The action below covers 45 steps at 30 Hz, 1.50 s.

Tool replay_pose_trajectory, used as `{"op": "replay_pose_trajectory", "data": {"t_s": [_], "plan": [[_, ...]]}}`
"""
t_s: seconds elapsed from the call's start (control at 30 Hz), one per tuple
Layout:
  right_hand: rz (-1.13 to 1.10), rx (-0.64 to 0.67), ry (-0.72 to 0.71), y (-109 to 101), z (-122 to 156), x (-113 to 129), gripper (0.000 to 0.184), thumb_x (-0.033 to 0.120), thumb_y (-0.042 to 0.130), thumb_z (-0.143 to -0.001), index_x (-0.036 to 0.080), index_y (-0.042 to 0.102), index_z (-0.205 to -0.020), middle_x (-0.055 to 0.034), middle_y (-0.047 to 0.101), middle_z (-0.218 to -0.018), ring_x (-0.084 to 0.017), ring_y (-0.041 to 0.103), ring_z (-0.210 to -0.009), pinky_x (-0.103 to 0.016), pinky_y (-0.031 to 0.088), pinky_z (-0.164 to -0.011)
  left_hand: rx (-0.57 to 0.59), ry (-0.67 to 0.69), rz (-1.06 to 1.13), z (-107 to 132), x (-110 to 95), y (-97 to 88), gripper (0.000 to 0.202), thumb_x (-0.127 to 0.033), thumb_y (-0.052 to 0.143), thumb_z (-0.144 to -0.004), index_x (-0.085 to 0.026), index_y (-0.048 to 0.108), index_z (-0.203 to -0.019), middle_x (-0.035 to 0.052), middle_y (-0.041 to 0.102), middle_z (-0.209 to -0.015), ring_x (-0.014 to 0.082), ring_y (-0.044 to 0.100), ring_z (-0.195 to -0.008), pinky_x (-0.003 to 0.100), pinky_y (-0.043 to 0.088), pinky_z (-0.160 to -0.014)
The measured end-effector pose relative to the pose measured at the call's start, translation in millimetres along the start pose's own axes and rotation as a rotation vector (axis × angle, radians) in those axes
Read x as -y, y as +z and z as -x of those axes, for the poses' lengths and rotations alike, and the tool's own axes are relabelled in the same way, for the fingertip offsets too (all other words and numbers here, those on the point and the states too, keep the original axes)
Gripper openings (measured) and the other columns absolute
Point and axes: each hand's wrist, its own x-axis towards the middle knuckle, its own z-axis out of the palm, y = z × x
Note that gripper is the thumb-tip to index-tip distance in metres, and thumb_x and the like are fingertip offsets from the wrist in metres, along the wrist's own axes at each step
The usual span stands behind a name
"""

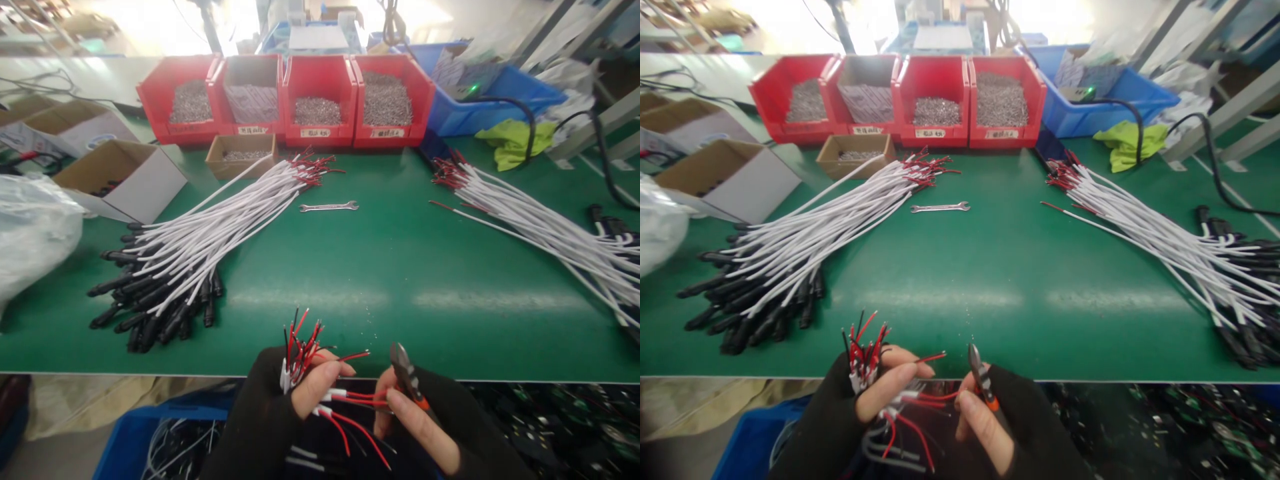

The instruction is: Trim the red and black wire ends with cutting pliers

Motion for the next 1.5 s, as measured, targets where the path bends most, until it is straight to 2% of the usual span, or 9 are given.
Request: {"op": "replay_pose_trajectory", "data": {"t_s": [0.13,0.33,0.43,0.57,0.9,1.1,1.33,1.5], "plan": [[0.128,0.07,0.001,-7.2,-1.4,-10.6,0.035,0.044,0.055,-0.104,0.021,0.069,-0.081,-0.0003,0.074,-0.061,-0.019,0.072,-0.057,-0.029,0.059,-0.061,0.03,-0.006,-0.074,0.0,-2.3,-0.7,0.024,-0.031,0.067,-0.087,-0.023,0.086,-0.075,0.0018,0.078,-0.069,0.0207,0.071,-0.066,0.027,0.053,-0.062],[0.182,0.108,-0.037,-15.4,-1.1,-10.9,0.025,0.038,0.063,-0.102,0.015,0.07,-0.095,-0.0015,0.072,-0.088,-0.014,0.07,-0.074,-0.031,0.061,-0.07,0.013,0.034,-0.057,-0.8,-4.0,1.3,0.02,-0.024,0.069,-0.085,-0.025,0.085,-0.072,-0.0013,0.079,-0.07,0.0182,0.073,-0.067,0.022,0.056,-0.065],[0.201,0.101,-0.04,-12.5,-3.3,-19.3,0.028,0.039,0.062,-0.103,0.015,0.069,-0.089,0.0013,0.069,-0.079,-0.013,0.067,-0.067,-0.028,0.059,-0.065,-0.02,0.047,-0.073,0.0,-3.7,1.7,0.019,-0.024,0.07,-0.084,-0.026,0.085,-0.072,-0.0025,0.079,-0.069,0.0174,0.073,-0.067,0.021,0.056,-0.065],[0.232,0.083,-0.029,-9.4,-8.5,-32.6,0.033,0.041,0.066,-0.1,0.016,0.068,-0.078,0.0029,0.068,-0.07,-0.013,0.066,-0.064,-0.028,0.058,-0.066,-0.025,0.067,-0.093,1.1,-2.7,1.9,0.018,-0.024,0.071,-0.083,-0.028,0.085,-0.071,-0.0031,0.078,-0.067,0.0171,0.072,-0.065,0.02,0.057,-0.063],[0.23,0.038,0.004,-3.2,-5.1,-49.9,0.035,0.044,0.063,-0.1,0.017,0.067,-0.079,0.0039,0.065,-0.06,-0.011,0.061,-0.051,-0.024,0.052,-0.053,-0.046,0.037,-0.08,0.5,-4.0,3.7,0.019,-0.025,0.071,-0.084,-0.026,0.084,-0.07,-0.0026,0.078,-0.068,0.0171,0.072,-0.065,0.021,0.057,-0.063],[0.227,0.021,-0.004,-2.5,-6.9,-49.4,0.038,0.048,0.063,-0.099,0.018,0.066,-0.076,0.0013,0.067,-0.064,-0.014,0.065,-0.058,-0.028,0.056,-0.058,-0.047,0.041,-0.069,0.5,-2.6,4.8,0.02,-0.025,0.07,-0.084,-0.026,0.083,-0.069,-0.0025,0.078,-0.067,0.0172,0.071,-0.064,0.022,0.056,-0.063],[0.216,0.03,-0.011,-3.5,-5.4,-44.0,0.037,0.046,0.061,-0.101,0.018,0.065,-0.076,0.003,0.063,-0.058,-0.013,0.061,-0.051,-0.026,0.052,-0.051,-0.058,0.055,-0.053,1.8,-2.9,3.1,0.019,-0.023,0.072,-0.082,-0.027,0.084,-0.069,-0.003,0.077,-0.065,0.0163,0.07,-0.062,0.022,0.056,-0.062],[0.208,0.052,-0.023,-7.8,-3.3,-36.7,0.033,0.042,0.063,-0.102,0.016,0.068,-0.083,0.0028,0.068,-0.071,-0.012,0.065,-0.061,-0.026,0.057,-0.061,-0.042,0.048,-0.02,0.6,-4.8,3.7,0.02,-0.022,0.071,-0.083,-0.025,0.083,-0.067,-0.0025,0.077,-0.064,0.017,0.071,-0.061,0.022,0.055,-0.06]]}}
